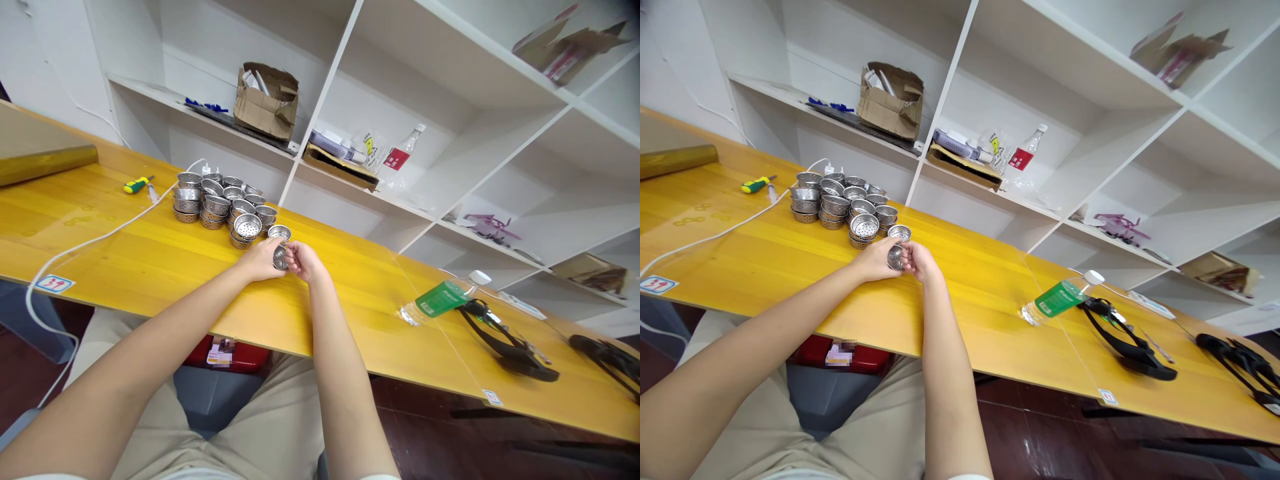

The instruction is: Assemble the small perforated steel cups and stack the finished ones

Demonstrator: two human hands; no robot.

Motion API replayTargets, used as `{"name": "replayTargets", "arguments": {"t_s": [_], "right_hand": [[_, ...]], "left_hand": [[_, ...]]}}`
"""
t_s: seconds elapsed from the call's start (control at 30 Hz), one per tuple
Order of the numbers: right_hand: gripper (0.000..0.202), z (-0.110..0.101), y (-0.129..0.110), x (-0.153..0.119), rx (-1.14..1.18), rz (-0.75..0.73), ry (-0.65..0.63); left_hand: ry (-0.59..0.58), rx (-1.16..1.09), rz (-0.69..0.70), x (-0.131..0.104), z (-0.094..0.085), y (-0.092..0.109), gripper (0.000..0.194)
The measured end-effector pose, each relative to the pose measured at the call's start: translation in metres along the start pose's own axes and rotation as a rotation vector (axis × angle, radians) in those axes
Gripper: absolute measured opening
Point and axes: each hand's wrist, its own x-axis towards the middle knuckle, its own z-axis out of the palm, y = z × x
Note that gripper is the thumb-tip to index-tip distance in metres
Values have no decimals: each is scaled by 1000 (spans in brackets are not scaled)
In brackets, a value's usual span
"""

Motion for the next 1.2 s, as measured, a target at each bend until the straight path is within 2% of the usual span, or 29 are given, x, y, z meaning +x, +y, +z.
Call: {"name": "replayTargets", "arguments": {"t_s": [0.1, 0.23, 0.53, 0.63, 0.73, 0.93, 1.07, 1.2], "right_hand": [[34, -3, 0, 1, 2, 26, -23], [33, -4, 0, 1, -11, 49, -44], [34, -3, 2, 3, -26, 48, -51], [34, -3, 4, 2, -46, -38, -32], [33, -1, 6, 2, -167, -188, 33], [36, -3, 13, 12, -574, -615, 399], [29, -7, 16, 18, -666, -706, 484], [29, -9, 17, 19, -714, -714, 454]], "left_hand": [[16, 4, 47, 1, 2, -3, 72], [46, 14, 106, 1, 4, -7, 58], [57, 34, 136, 1, 3, -4, 48], [75, 29, 131, 2, 2, -6, 49], [98, 27, 121, 2, 1, -8, 46], [159, 20, 96, 2, 2, -11, 56], [211, 5, 87, 2, 1, -11, 57], [255, 10, 107, 2, 1, -10, 61]]}}
